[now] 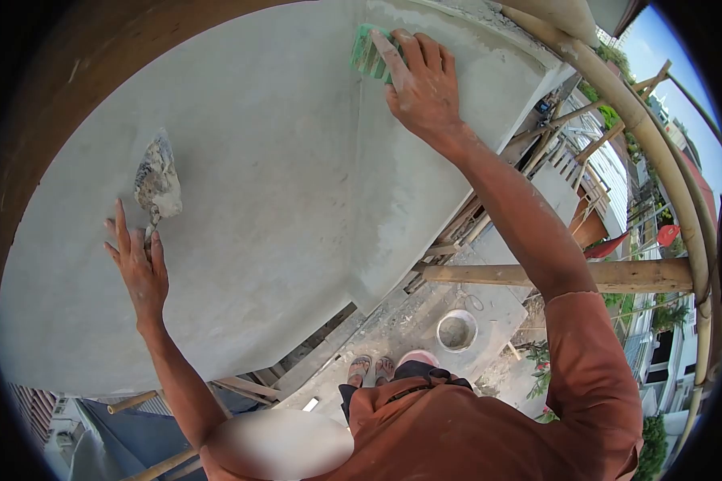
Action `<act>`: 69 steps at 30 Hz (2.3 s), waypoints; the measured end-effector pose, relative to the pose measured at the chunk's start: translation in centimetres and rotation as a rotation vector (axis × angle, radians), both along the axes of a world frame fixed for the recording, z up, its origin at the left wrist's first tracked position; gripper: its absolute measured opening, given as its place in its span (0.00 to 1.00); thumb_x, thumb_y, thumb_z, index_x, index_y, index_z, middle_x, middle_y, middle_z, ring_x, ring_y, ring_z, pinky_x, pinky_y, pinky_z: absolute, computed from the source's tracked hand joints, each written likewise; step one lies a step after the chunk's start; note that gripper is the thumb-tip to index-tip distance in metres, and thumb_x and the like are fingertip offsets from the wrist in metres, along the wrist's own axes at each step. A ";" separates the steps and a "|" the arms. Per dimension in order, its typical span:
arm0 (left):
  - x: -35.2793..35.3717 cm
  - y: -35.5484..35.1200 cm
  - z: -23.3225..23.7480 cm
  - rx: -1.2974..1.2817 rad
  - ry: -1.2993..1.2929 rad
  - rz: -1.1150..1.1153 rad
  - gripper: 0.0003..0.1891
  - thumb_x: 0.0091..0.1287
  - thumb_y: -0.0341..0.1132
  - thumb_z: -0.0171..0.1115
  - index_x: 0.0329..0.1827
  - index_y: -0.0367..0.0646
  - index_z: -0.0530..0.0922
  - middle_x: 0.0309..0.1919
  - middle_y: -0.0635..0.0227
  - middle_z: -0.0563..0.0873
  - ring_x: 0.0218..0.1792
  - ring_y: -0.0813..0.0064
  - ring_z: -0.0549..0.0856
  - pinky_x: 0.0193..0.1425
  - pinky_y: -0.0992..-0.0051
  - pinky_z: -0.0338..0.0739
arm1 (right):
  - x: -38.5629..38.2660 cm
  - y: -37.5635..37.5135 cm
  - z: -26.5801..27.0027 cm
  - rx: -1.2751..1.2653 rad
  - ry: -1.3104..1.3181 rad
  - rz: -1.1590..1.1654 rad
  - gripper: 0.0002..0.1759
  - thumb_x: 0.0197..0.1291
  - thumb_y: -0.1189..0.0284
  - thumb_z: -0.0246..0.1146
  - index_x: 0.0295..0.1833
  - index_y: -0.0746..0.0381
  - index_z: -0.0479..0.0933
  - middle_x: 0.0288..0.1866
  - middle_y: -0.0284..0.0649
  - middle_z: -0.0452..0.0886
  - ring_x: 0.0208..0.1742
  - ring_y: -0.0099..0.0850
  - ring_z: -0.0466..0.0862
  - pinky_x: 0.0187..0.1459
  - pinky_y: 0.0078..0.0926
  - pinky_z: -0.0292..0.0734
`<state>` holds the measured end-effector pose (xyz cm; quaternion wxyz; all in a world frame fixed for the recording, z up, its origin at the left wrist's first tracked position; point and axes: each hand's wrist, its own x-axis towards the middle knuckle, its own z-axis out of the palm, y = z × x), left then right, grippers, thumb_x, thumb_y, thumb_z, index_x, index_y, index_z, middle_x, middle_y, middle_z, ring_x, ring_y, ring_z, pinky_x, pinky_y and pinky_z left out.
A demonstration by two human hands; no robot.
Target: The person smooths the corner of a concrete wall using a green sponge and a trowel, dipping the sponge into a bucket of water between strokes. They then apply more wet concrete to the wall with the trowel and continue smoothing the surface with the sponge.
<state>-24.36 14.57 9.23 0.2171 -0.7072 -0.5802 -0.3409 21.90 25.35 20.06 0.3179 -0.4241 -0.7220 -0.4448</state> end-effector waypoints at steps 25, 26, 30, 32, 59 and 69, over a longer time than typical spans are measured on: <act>-1.8 0.8 0.0 -0.092 0.030 -0.015 0.10 0.80 0.32 0.48 0.56 0.35 0.71 0.84 0.58 0.52 0.82 0.38 0.41 0.74 0.27 0.50 | 0.6 9.1 2.7 0.034 0.025 0.043 0.25 0.63 0.69 0.56 0.64 0.70 0.74 0.67 0.53 0.71 0.71 0.52 0.65 0.74 0.50 0.58; -1.7 0.7 0.0 -0.100 0.033 -0.004 0.11 0.80 0.31 0.48 0.58 0.34 0.71 0.84 0.59 0.52 0.82 0.38 0.42 0.75 0.28 0.50 | 0.6 9.2 2.8 -0.005 0.082 0.083 0.27 0.67 0.68 0.55 0.67 0.72 0.71 0.68 0.55 0.71 0.72 0.52 0.64 0.76 0.49 0.55; -1.1 0.5 0.3 -0.094 0.025 0.006 0.06 0.79 0.30 0.51 0.48 0.35 0.70 0.84 0.57 0.53 0.82 0.39 0.41 0.74 0.26 0.51 | 0.3 9.2 2.9 0.114 0.096 0.107 0.29 0.70 0.60 0.58 0.66 0.73 0.72 0.65 0.56 0.76 0.70 0.50 0.69 0.75 0.46 0.59; -1.0 0.4 0.2 -0.089 0.021 -0.005 0.06 0.79 0.30 0.51 0.48 0.35 0.70 0.84 0.57 0.53 0.83 0.39 0.41 0.74 0.27 0.50 | -0.4 7.6 2.8 0.163 -0.059 -0.119 0.24 0.57 0.77 0.59 0.61 0.63 0.80 0.57 0.39 0.78 0.65 0.38 0.74 0.68 0.43 0.65; -0.7 -0.1 1.5 -0.129 0.015 -0.027 0.08 0.79 0.31 0.51 0.47 0.33 0.70 0.84 0.51 0.50 0.81 0.31 0.39 0.71 0.22 0.50 | -1.0 6.2 4.3 0.287 0.076 -0.101 0.13 0.63 0.73 0.58 0.49 0.62 0.84 0.57 0.40 0.77 0.63 0.38 0.71 0.67 0.41 0.63; -0.5 -0.3 2.0 -0.146 0.023 -0.037 0.10 0.79 0.31 0.50 0.54 0.32 0.72 0.84 0.52 0.49 0.81 0.31 0.39 0.70 0.22 0.51 | -2.7 6.7 4.3 0.099 0.197 -0.270 0.14 0.63 0.69 0.59 0.48 0.62 0.85 0.54 0.40 0.78 0.63 0.38 0.71 0.68 0.41 0.62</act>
